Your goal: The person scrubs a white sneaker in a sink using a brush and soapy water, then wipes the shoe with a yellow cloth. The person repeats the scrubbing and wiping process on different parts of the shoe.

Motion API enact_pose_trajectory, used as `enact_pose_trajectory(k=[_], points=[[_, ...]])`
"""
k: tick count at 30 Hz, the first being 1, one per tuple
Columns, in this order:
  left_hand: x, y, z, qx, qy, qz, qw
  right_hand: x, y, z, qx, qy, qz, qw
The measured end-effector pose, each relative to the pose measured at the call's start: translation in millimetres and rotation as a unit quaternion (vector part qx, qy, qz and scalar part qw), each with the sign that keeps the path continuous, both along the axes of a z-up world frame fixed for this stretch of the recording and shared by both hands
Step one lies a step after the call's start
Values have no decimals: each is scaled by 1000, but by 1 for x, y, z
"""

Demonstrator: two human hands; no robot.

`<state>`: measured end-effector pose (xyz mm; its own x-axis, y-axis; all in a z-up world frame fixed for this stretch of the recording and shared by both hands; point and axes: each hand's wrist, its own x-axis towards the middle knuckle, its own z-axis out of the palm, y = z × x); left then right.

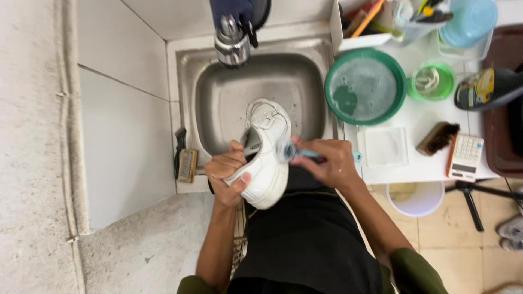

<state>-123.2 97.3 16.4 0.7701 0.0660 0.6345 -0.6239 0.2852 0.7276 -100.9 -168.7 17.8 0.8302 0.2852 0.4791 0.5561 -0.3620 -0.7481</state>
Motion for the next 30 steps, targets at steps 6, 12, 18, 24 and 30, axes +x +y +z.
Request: enact_pose_trajectory(k=[6, 12, 18, 24, 30], points=[[-4, -3, 16, -17, 15, -58, 998, -2, -21, 35, -215, 67, -78, 971], [12, -9, -10, -12, 55, -92, 994, 34, -3, 25, -395, 154, -121, 898], [31, -12, -69, -21, 99, -22, 995, 65, 3, -124, -510, 351, -86, 781], [64, -10, -148, -81, 181, 67, 978, 66, 24, -210, -509, 314, -51, 800], [72, -10, -146, -116, 214, 153, 958, 78, 26, -150, -436, 338, 21, 833]])
